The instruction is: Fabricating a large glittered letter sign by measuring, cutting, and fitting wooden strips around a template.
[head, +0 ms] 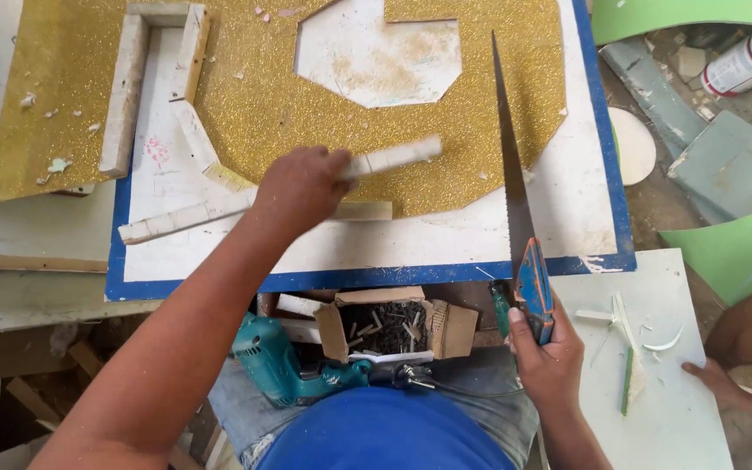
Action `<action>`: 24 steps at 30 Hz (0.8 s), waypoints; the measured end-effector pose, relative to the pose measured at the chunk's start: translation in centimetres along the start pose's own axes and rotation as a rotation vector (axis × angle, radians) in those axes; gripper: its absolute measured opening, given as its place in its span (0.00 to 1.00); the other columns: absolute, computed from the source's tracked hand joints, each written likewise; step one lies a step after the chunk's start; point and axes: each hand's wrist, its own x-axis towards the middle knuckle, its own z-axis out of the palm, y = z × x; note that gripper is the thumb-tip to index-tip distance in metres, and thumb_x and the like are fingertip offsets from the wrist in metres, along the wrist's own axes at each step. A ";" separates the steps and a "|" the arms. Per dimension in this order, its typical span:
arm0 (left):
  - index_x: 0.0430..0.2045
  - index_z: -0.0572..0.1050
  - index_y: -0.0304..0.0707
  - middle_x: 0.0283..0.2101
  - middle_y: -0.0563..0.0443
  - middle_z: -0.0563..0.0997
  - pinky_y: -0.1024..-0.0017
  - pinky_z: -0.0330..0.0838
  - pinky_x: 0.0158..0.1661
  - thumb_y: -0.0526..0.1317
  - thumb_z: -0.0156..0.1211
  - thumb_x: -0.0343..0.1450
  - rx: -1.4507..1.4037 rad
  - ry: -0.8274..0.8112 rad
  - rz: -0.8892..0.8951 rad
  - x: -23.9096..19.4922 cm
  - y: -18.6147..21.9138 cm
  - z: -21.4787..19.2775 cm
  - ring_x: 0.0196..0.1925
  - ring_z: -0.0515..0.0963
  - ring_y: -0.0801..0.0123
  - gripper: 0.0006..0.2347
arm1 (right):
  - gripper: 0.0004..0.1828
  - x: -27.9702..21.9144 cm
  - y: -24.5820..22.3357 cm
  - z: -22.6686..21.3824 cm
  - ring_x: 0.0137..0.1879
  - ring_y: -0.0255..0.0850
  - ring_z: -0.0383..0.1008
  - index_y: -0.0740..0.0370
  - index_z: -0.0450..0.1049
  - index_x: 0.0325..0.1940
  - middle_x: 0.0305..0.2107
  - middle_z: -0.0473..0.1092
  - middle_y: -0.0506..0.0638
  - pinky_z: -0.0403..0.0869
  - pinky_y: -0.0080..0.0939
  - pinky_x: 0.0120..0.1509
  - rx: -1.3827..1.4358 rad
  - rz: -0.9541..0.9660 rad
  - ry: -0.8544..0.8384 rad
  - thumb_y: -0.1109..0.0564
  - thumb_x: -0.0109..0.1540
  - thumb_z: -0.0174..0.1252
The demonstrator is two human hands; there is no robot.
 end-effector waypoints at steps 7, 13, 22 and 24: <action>0.47 0.71 0.42 0.39 0.46 0.78 0.57 0.76 0.31 0.45 0.50 0.79 -0.066 -0.172 -0.230 -0.2 0.3 -6.0 0.35 0.78 0.55 0.09 | 0.29 0.7 2.3 -0.1 0.29 0.37 0.77 0.57 0.71 0.70 0.26 0.75 0.48 0.76 0.37 0.40 -0.115 -0.064 -0.004 0.51 0.64 0.58; 0.55 0.68 0.53 0.45 0.50 0.78 0.54 0.76 0.52 0.52 0.53 0.76 0.251 -0.162 -0.063 -0.3 -3.0 2.3 0.54 0.77 0.56 0.15 | 0.23 6.8 4.1 2.3 0.37 0.60 0.80 0.59 0.79 0.65 0.36 0.79 0.64 0.77 0.59 0.40 -0.542 -0.653 0.209 0.54 0.65 0.66; 0.65 0.64 0.34 0.62 0.37 0.70 0.47 0.58 0.66 0.37 0.75 0.69 -0.214 0.748 -0.122 -11.2 -0.3 -1.3 0.66 0.68 0.41 0.31 | 0.19 6.9 -2.8 8.3 0.47 0.48 0.77 0.54 0.84 0.48 0.41 0.74 0.50 0.76 0.47 0.52 -0.551 -0.968 0.044 0.50 0.54 0.73; 0.64 0.59 0.33 0.60 0.34 0.63 0.46 0.53 0.67 0.40 0.71 0.71 -0.477 0.918 -0.522 -15.8 1.0 0.3 0.65 0.62 0.40 0.30 | 0.18 3.1 -4.8 11.1 0.48 0.51 0.79 0.55 0.83 0.49 0.40 0.78 0.53 0.78 0.49 0.51 -0.218 -1.014 -0.415 0.55 0.55 0.69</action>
